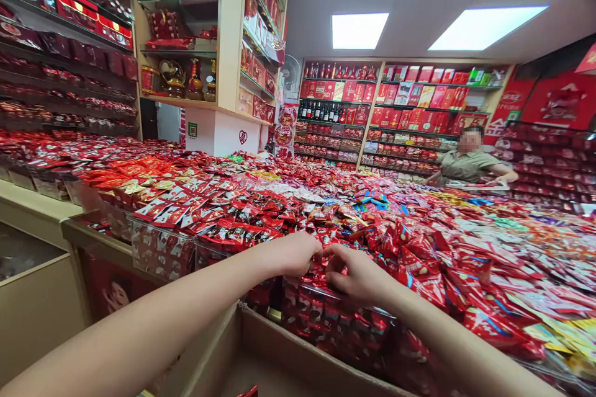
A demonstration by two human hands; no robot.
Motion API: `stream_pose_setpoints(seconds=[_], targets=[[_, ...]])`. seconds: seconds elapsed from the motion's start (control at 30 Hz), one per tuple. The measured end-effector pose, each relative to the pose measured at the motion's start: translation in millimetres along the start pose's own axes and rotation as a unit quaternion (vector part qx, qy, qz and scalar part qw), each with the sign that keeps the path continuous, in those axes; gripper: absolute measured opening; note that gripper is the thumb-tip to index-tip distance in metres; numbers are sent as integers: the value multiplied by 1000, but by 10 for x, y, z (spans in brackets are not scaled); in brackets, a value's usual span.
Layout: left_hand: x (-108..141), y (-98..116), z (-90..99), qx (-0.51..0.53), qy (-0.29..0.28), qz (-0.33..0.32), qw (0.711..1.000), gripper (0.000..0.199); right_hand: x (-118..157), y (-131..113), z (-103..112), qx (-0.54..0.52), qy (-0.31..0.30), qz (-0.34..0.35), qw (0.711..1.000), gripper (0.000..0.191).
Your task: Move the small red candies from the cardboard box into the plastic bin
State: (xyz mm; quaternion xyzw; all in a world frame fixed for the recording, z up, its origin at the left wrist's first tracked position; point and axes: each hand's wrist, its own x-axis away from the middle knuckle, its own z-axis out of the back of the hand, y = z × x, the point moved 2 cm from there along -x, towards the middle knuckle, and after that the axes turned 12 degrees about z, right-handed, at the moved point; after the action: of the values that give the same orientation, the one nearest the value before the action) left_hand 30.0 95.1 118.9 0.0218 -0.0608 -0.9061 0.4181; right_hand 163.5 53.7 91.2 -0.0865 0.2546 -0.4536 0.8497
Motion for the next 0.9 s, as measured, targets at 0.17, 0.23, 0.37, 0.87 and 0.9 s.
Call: stream_pose_setpoints(seconds=[0.17,0.23,0.37,0.87,0.9], targets=[[-21,-32,-46,-4,13,1,1000,17,12,-21,-9,31,46,-13,998,29],[-20,-51,-78,-4,12,1,1000,18,24,-25,-8,36,62,-17,997,29],[-17,-48,-109,-10,31,4,999,14,48,-8,-44,32,75,-20,996,28],[-3,-15,-157,-2,74,-29,997,17,81,55,112,100,-12,-8,995,19],[8,-8,-152,-4,76,-26,997,17,57,52,90,111,-11,-5,994,20]])
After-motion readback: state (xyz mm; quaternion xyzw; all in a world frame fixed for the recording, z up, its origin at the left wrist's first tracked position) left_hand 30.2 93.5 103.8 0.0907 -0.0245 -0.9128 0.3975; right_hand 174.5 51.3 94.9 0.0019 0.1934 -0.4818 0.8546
